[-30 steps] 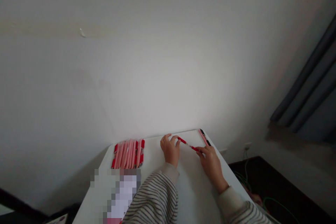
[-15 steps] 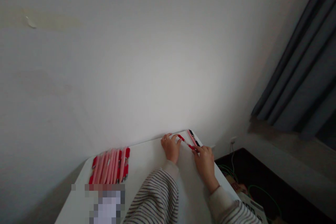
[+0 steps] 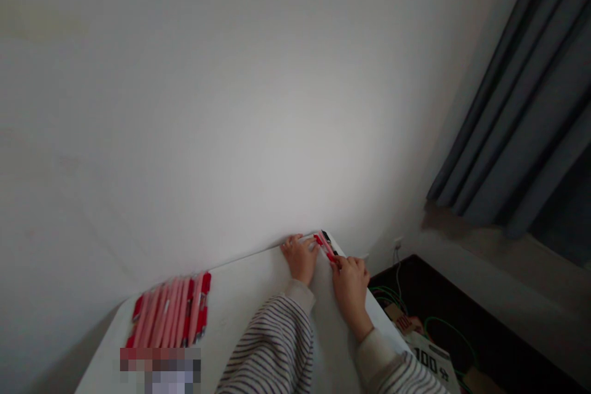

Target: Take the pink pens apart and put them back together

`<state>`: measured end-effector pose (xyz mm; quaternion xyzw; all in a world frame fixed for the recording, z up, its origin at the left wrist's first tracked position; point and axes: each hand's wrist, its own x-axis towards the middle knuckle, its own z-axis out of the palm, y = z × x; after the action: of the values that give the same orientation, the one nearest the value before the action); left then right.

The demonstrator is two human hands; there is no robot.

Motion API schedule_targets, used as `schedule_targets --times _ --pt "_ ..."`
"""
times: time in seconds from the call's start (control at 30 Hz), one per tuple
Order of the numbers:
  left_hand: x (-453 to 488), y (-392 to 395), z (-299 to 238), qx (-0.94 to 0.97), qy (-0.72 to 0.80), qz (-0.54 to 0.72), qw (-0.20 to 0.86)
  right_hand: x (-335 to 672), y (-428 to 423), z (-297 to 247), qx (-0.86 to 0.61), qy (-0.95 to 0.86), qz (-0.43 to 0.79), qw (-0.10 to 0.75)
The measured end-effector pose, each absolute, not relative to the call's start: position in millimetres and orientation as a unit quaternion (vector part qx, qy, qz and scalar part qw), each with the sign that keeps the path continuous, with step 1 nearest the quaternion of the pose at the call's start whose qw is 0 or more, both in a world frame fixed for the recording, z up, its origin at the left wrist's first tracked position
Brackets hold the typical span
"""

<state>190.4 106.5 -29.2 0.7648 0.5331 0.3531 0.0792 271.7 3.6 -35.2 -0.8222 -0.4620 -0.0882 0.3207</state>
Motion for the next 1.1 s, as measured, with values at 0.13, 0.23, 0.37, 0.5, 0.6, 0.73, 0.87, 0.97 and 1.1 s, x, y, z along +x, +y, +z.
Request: schedule_targets --times 0.13,0.23,0.37,0.5,0.6,0.73,0.87,0.97,1.1 --pt "192.2 109.0 -35.5 0.769 0.533 0.345 0.075 270.7 5.6 -35.2 -0.823 -0.458 -0.088 0.324" --pt "192.9 110.4 -39.5 0.774 0.531 0.339 0.071 270.1 5.2 -35.5 -0.824 -0.459 -0.088 0.320" --pt "193.1 110.6 -40.9 0.778 0.529 0.334 0.066 270.2 3.8 -36.2 -0.828 -0.458 -0.095 0.309" --pt "192.9 110.2 -40.3 0.780 0.529 0.327 0.060 270.7 3.0 -36.7 -0.827 -0.456 -0.097 0.314" --pt "192.7 110.2 -39.8 0.783 0.533 0.316 0.055 270.7 3.0 -36.7 -0.827 -0.454 -0.095 0.319" --pt "192.5 109.1 -38.8 0.785 0.542 0.296 0.047 270.0 3.5 -37.1 -0.834 -0.442 -0.093 0.316" --pt "192.5 107.6 -37.8 0.784 0.547 0.288 0.048 269.8 3.5 -38.0 -0.835 -0.442 -0.097 0.313" --pt "192.5 107.4 -37.2 0.784 0.546 0.292 0.050 269.9 3.4 -38.2 -0.835 -0.442 -0.099 0.312" --pt "192.2 107.2 -35.3 0.784 0.545 0.290 0.057 270.0 3.1 -38.2 -0.835 -0.442 -0.101 0.312"
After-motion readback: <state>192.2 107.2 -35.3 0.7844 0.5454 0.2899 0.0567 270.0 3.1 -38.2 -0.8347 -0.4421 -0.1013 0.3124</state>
